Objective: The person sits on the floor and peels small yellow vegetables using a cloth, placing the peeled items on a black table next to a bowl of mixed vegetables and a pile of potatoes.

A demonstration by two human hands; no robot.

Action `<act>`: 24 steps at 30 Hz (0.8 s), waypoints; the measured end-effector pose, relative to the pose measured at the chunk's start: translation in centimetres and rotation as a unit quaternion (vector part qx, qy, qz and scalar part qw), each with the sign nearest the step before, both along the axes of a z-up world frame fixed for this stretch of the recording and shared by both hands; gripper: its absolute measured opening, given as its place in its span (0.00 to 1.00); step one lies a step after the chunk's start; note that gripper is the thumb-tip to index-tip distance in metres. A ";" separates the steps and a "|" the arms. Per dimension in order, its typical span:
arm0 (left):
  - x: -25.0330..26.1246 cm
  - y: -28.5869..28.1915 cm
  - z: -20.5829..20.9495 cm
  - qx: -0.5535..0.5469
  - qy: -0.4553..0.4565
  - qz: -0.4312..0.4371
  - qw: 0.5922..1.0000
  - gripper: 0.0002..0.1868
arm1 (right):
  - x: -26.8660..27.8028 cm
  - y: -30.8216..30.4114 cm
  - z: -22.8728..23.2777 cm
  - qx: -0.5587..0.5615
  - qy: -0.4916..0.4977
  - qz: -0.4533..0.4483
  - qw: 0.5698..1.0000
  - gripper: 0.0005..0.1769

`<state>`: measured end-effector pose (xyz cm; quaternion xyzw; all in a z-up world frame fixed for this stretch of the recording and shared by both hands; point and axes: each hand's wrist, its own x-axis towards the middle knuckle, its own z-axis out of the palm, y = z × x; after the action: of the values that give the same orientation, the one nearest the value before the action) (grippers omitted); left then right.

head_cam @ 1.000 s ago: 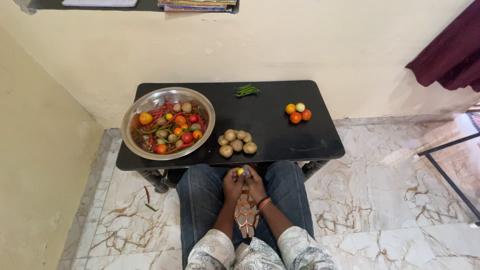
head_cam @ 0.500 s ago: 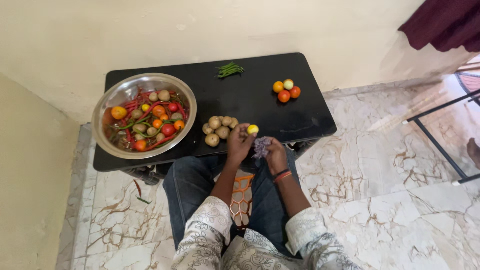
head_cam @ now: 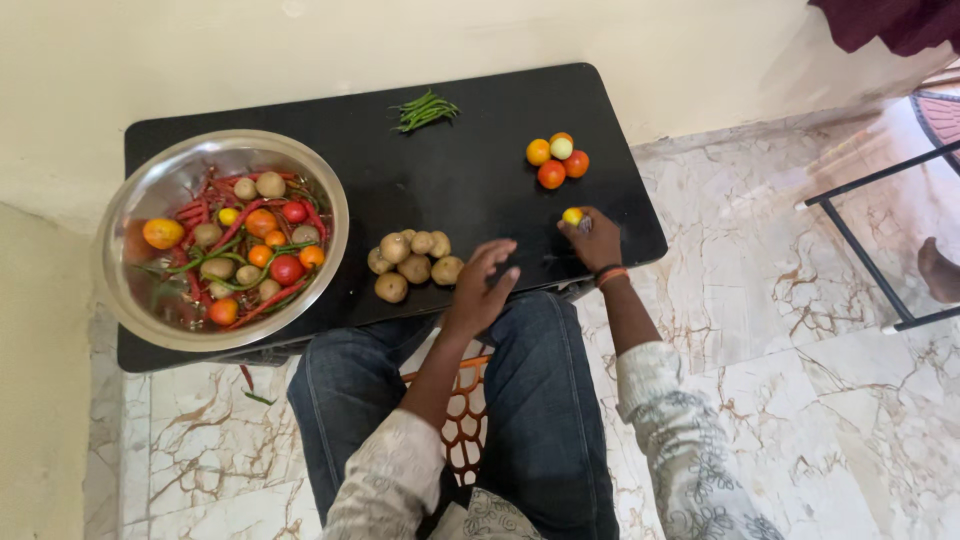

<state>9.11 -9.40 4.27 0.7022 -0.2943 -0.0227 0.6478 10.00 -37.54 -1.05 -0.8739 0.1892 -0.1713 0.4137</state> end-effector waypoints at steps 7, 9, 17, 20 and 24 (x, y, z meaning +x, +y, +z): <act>-5.9 7.2 -2.7 -0.011 0.092 -0.017 0.996 0.15 | 7.2 -2.3 -2.1 -0.168 0.108 -0.025 0.980 0.30; -5.5 7.5 -3.1 -0.008 0.099 0.002 0.995 0.15 | 7.7 -1.7 -1.7 -0.166 0.132 -0.035 0.977 0.28; -5.0 7.3 -3.1 -0.009 0.127 0.012 0.992 0.15 | 7.1 -0.4 0.5 -0.156 0.118 -0.045 0.980 0.32; -5.0 7.1 -3.0 -0.001 0.132 0.010 0.991 0.14 | 6.6 -0.7 0.2 -0.125 0.112 -0.038 0.985 0.31; -4.8 6.9 -3.2 -0.014 0.144 0.002 0.990 0.15 | 6.5 -1.5 -0.6 -0.117 0.044 -0.042 0.991 0.36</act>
<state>4.29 -2.53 1.02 0.6833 -0.1969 -0.1175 0.6932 16.46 -39.07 -1.70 -0.9142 0.2230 -0.1707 0.2923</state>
